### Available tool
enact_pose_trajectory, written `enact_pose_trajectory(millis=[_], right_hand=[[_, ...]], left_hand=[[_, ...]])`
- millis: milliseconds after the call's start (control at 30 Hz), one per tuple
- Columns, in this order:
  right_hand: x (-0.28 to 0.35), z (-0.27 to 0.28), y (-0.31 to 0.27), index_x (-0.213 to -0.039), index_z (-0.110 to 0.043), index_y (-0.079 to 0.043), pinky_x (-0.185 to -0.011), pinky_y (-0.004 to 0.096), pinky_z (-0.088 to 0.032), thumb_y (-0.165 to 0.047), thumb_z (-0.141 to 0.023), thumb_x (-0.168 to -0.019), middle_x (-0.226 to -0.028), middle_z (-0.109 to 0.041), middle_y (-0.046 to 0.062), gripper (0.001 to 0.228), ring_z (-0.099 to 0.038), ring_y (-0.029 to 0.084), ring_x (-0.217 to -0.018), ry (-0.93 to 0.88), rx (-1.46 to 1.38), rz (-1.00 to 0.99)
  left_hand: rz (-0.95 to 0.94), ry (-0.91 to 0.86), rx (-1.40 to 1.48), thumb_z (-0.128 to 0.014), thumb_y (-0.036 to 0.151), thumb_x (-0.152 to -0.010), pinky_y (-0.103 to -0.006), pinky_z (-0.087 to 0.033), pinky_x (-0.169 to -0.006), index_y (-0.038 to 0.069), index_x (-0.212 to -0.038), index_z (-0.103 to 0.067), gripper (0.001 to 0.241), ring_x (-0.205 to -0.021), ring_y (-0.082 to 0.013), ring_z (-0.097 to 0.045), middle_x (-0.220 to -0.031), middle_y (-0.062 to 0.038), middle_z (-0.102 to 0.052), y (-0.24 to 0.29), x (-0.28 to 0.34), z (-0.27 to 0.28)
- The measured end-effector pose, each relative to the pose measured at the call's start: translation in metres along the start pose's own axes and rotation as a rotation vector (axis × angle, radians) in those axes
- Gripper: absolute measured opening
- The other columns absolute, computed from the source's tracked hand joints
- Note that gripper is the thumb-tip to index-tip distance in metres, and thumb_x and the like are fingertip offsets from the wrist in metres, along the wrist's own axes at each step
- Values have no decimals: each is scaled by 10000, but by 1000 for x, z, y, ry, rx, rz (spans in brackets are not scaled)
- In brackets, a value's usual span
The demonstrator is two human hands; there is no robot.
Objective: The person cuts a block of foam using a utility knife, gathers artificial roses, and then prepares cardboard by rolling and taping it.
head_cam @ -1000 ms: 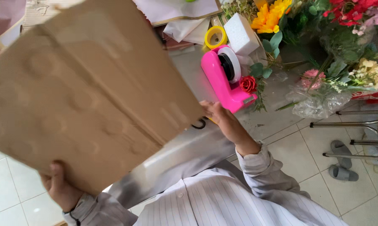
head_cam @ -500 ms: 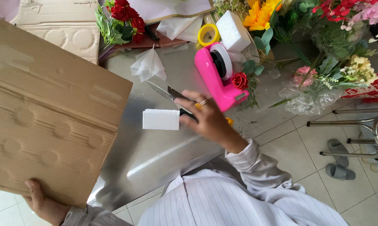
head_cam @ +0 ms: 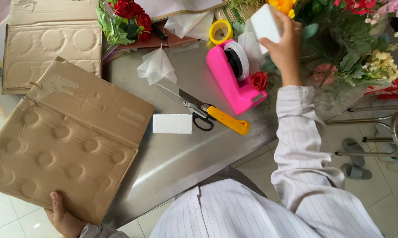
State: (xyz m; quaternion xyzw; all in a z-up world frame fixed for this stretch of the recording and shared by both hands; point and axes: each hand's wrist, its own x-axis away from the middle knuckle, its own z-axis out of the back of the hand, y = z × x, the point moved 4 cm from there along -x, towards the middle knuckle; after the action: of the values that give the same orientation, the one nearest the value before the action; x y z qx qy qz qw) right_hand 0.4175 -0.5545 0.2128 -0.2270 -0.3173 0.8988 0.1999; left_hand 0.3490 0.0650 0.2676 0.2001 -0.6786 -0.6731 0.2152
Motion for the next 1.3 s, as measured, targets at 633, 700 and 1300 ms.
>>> enact_pose_trajectory(millis=[633, 700, 1300], right_hand=[[91, 39, 8, -1561, -478, -66, -1094, 630, -436, -48, -726, -1040, -1549, -384, 234, 577, -444, 472, -1408, -78, 332, 251], [94, 39, 3, -1585, -456, -74, -1121, 634, -417, -70, -732, -1063, -1579, -366, 234, 591, -425, 476, -1438, -84, 361, 260], [51, 34, -67, -1381, -644, 60, -1108, 552, -444, -5, -592, -1135, -1408, -496, 230, 259, -518, 410, -1330, -83, 130, 471]], left_hand=[[-31, -55, -201, -791, 281, -1035, -216, -583, -1017, 99, -1290, -648, 344, -1165, -88, -688, -1303, -22, -726, -198, -90, 106], [-76, -55, -315, -786, 275, -1066, -241, -570, -990, 65, -1296, -642, 343, -1155, -123, -682, -1294, -63, -724, -196, -89, 106], [-283, 90, -762, -609, 285, -1160, -461, -439, -921, 41, -1170, -724, 271, -954, -367, -551, -1060, -197, -485, -208, -72, 125]])
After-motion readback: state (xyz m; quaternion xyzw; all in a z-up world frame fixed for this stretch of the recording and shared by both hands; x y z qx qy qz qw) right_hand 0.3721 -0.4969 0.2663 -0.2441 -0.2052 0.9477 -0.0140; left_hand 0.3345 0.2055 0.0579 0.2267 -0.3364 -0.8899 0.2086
